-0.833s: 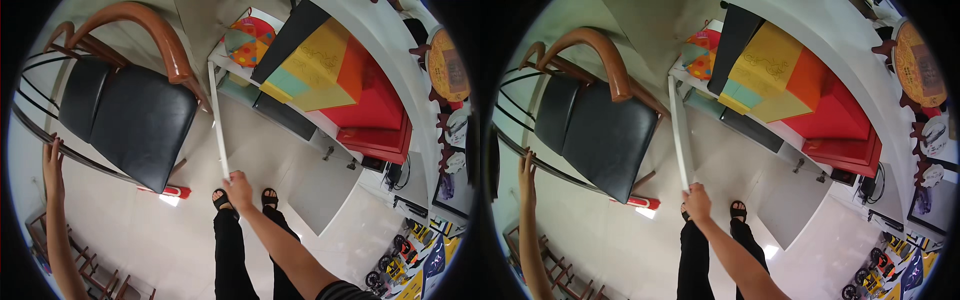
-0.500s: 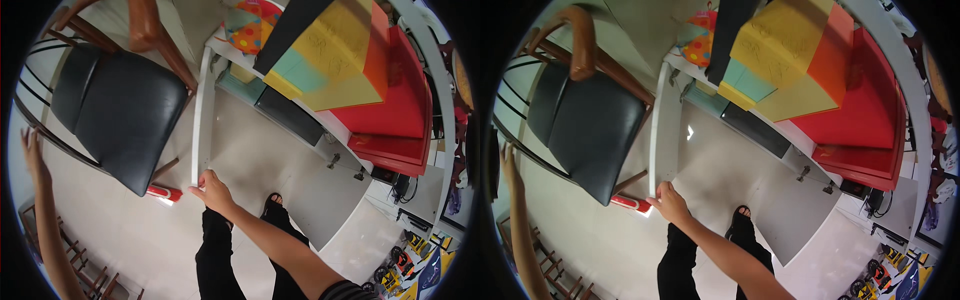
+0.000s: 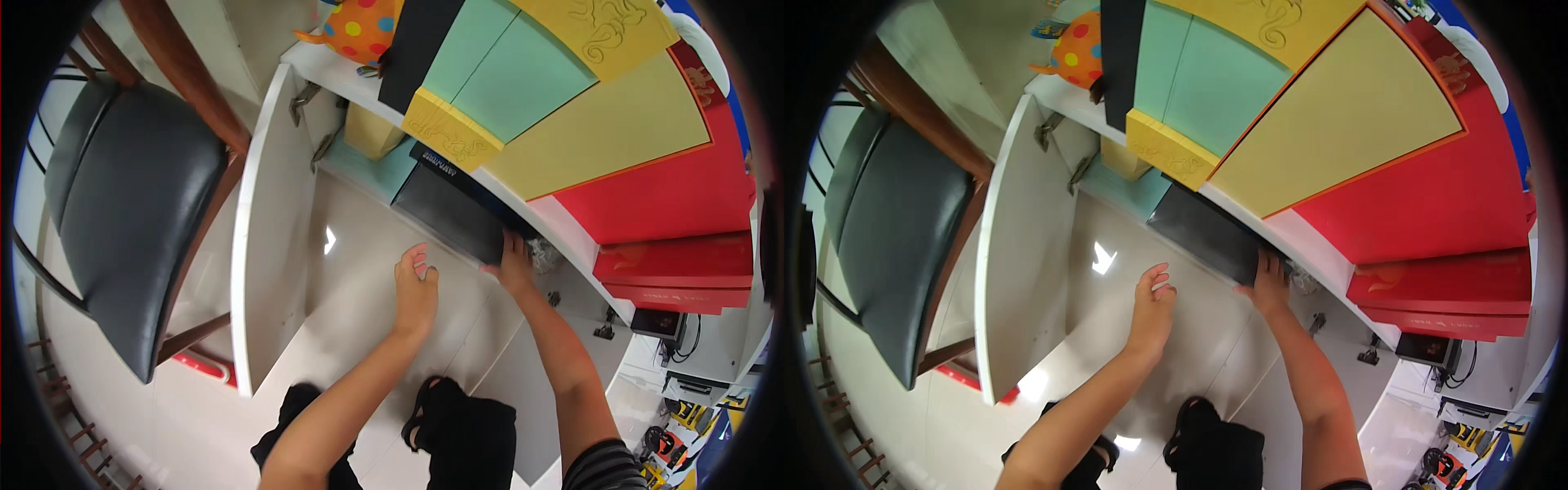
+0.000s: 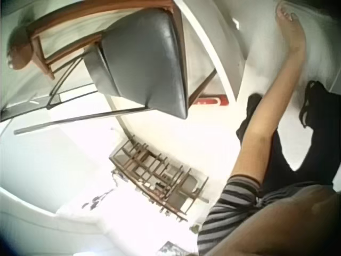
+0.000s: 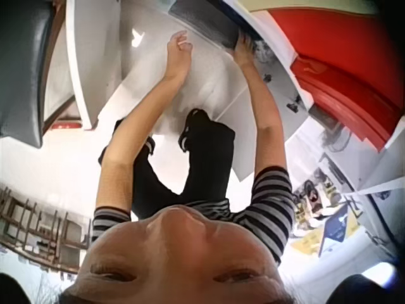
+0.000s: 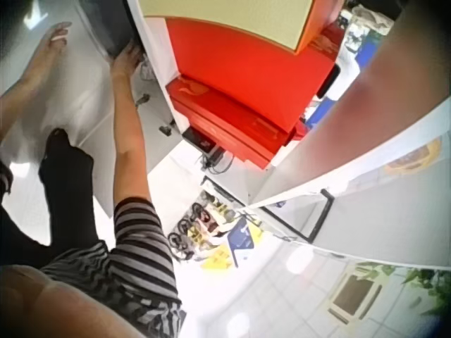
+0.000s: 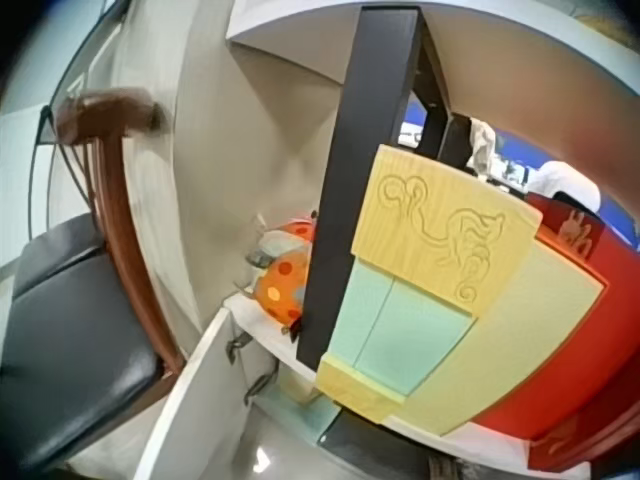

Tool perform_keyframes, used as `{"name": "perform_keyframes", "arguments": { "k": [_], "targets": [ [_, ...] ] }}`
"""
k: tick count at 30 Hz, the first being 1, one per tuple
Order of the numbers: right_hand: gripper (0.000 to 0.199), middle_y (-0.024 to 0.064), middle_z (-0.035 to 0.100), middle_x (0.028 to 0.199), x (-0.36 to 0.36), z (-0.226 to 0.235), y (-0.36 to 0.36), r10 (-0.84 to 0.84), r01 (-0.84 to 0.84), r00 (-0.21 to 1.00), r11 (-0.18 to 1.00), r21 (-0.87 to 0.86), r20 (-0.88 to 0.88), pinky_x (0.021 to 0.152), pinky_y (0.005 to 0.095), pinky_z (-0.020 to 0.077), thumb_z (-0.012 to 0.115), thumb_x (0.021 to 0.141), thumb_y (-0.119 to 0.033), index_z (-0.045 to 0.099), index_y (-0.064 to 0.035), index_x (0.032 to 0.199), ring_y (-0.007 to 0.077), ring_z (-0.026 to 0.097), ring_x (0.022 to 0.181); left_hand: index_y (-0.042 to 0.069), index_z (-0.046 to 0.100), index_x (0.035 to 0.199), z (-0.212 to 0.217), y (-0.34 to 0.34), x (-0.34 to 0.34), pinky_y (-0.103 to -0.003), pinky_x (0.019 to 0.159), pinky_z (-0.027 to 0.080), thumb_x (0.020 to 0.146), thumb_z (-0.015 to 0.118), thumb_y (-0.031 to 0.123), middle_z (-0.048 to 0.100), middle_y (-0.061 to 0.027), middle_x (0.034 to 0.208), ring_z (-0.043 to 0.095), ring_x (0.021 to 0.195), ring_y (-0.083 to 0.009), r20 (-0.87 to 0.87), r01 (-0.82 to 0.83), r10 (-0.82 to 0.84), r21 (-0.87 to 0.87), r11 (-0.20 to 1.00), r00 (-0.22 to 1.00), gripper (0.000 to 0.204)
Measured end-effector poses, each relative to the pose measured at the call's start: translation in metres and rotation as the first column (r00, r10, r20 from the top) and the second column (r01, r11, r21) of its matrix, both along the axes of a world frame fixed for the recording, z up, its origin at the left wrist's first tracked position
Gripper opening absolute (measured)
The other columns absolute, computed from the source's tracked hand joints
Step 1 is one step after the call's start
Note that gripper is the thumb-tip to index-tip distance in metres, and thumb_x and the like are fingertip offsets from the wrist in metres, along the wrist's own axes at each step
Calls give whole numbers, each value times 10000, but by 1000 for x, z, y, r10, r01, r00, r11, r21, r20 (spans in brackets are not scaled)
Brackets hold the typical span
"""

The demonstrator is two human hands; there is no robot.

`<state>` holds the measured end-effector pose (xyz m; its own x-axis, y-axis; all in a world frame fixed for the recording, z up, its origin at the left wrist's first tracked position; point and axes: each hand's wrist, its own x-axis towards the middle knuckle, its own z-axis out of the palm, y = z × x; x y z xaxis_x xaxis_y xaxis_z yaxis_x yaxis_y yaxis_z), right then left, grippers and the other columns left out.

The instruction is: Sweeping the floor of an office showroom with a broom.

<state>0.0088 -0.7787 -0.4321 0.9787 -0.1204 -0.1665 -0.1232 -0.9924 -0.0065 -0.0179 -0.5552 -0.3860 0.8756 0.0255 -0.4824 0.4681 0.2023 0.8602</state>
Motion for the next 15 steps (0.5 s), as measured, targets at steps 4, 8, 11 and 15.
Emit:
{"name": "perform_keyframes", "arguments": {
  "k": [4, 8, 11, 15],
  "targets": [
    [1099, 132, 248, 1248, -1, -8, 10, 34, -40, 997, 996, -81, -67, 902, 429, 358, 772, 450, -426, 175, -92, 1310, 332, 293, 1134, 125, 350, 1213, -100, -4, 35, -270, 775, 396, 804, 438, 90, 378, -69, 1158, 420, 965, -156, -120, -51, 53, 14, 999, 991, 421],
    [1135, 131, 305, 1200, 5, -5, 3, 42, -44, 999, 994, -104, -15, 892, 411, 336, 772, 403, -477, 203, -89, 1305, 298, 328, 1098, 64, 324, 1243, -129, -6, 72, -328, 890, 337, 785, 475, 75, 420, -160, 1149, 417, 1051, -259, -143, -166, 170, 40, 985, 975, 482],
    [1147, 134, 325, 1182, 9, -4, 13, 21, -27, 999, 992, -127, -47, 894, 396, 313, 778, 374, -488, 227, -80, 1293, 295, 337, 1086, 60, 315, 1263, -137, 7, 104, -334, 935, 303, 805, 508, 167, 392, -168, 1212, 377, 1125, -282, 208, -175, 128, 227, 958, 970, 509],
    [1144, 152, 315, 1195, 3, -20, 10, 33, -40, 999, 983, -178, -42, 895, 411, 323, 788, 374, -471, 224, -65, 1282, 318, 340, 1089, 27, 427, 1177, -139, 12, 109, -332, 938, 302, 820, 502, 249, 400, -174, 1212, 386, 1130, -287, 290, -24, -51, 248, 968, 956, 426]
  ]
}}
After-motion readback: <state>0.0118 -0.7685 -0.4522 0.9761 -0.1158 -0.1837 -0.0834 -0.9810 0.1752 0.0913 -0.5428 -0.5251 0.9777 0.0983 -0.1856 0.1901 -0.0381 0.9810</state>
